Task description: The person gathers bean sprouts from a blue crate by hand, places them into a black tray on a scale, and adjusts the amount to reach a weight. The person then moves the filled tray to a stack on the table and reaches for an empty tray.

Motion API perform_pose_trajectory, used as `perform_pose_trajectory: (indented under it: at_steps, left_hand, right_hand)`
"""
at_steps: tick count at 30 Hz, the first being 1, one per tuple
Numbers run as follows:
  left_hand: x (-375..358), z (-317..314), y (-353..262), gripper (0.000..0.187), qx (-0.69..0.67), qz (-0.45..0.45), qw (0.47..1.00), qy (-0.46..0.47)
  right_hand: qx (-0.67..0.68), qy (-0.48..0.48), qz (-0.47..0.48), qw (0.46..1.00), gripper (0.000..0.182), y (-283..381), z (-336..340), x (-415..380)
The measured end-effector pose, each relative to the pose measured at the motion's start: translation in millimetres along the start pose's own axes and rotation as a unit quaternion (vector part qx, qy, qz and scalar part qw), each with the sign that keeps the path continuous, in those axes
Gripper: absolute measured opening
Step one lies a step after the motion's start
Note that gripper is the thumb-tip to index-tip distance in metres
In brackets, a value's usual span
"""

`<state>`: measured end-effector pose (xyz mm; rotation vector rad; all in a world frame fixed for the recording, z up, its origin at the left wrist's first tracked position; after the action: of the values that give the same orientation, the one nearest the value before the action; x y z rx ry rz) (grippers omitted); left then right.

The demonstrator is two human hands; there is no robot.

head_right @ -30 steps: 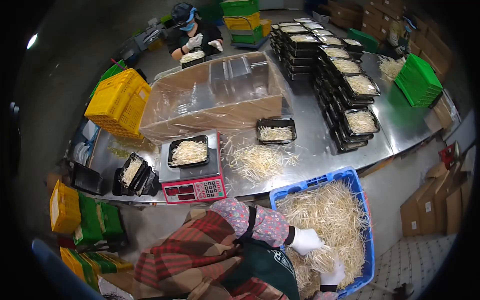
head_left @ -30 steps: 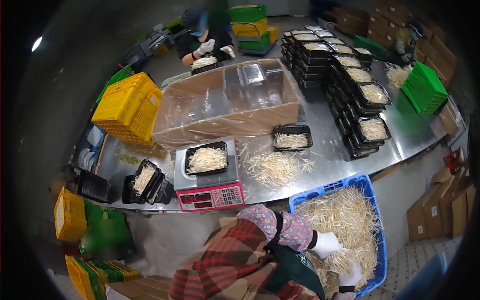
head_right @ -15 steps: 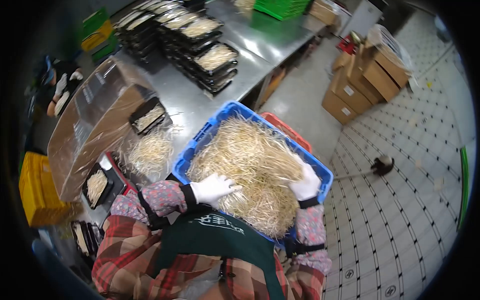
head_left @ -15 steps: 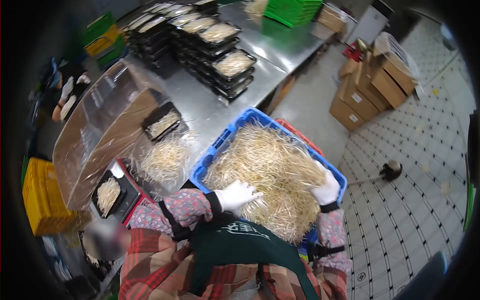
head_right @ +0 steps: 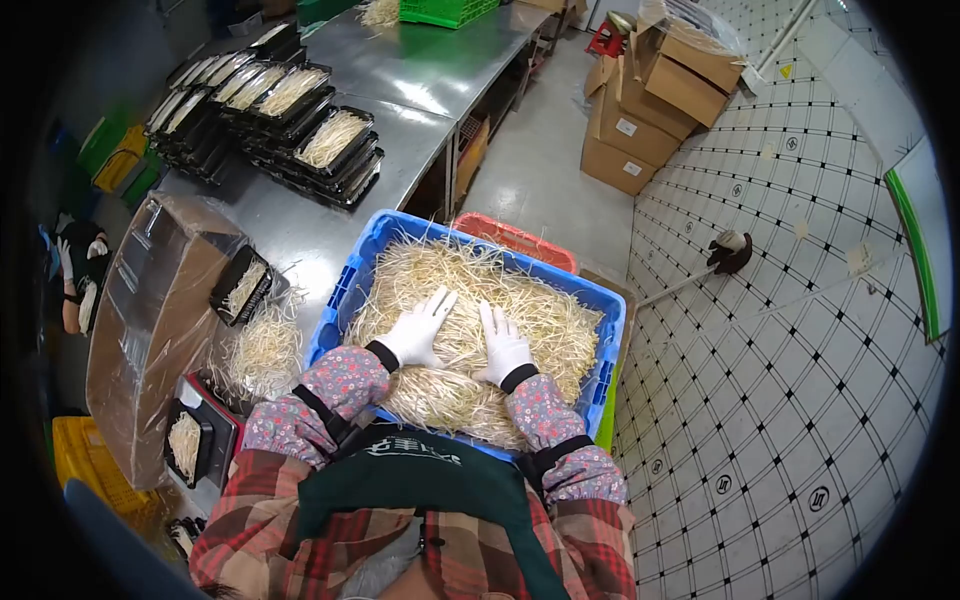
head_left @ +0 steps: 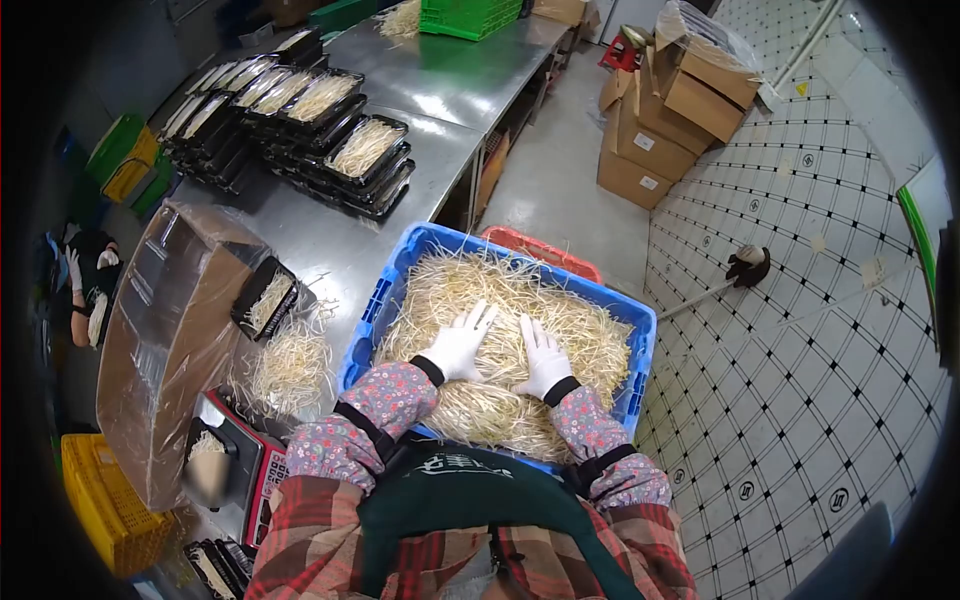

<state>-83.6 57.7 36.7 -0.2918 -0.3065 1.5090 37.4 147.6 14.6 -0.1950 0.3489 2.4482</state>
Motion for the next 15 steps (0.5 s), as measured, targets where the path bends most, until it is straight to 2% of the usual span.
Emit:
perform_pose_trajectory:
  at_steps: [1,3,4,5,7,8,11,12,13,15]
  left_hand:
    - [6,-7,0,0.123,0.000,-0.005,1.000,0.003]
    - [9,-24,11,0.120,-0.071,0.105,0.988,0.092]
    - [7,-24,11,0.088,-0.039,0.084,0.996,0.007]
    - [7,-25,11,0.088,-0.036,0.077,0.996,0.012]
    - [7,-35,13,0.042,-0.045,0.066,0.994,0.069]
    - [4,-27,7,0.018,-0.032,0.044,0.998,0.015]
    - [-9,-14,-1,0.019,-0.031,0.011,0.998,0.051]
    - [-17,-12,3,0.020,-0.012,-0.012,1.000,0.011]
    - [-22,-12,8,0.020,-0.010,-0.008,1.000,0.011]
    - [-31,-7,4,0.031,0.008,-0.044,0.999,0.006]
  right_hand:
    - [0.002,-0.001,-0.005,1.000,0.138,-5,-7,3]
    - [0.081,0.042,-0.103,0.990,0.118,-18,-14,8]
    - [0.059,0.030,-0.097,0.993,0.084,-20,-13,3]
    - [0.063,0.027,-0.104,0.992,0.084,-24,-13,2]
    - [0.022,0.068,-0.094,0.993,0.055,-32,-22,1]
    - [0.041,0.024,-0.075,0.996,0.038,-39,-20,-1]
    - [0.075,-0.016,-0.098,0.992,0.033,-82,-1,-6]
    - [0.065,-0.034,-0.143,0.987,0.030,-100,19,-7]
    - [0.055,-0.050,-0.188,0.979,0.027,-118,39,-9]
    - [0.205,-0.148,-0.182,0.950,0.024,-143,62,-3]
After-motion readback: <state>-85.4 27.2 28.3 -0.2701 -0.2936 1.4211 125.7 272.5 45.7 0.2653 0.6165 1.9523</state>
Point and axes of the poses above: each hand's wrist, its own x-axis towards the middle knuckle, its own z-axis out of the back of the hand, y = z × x, the point moved 8 cm from there along x, towards the middle knuckle, and after that the axes turned 13 degrees about -z, right-handed, at the moved point
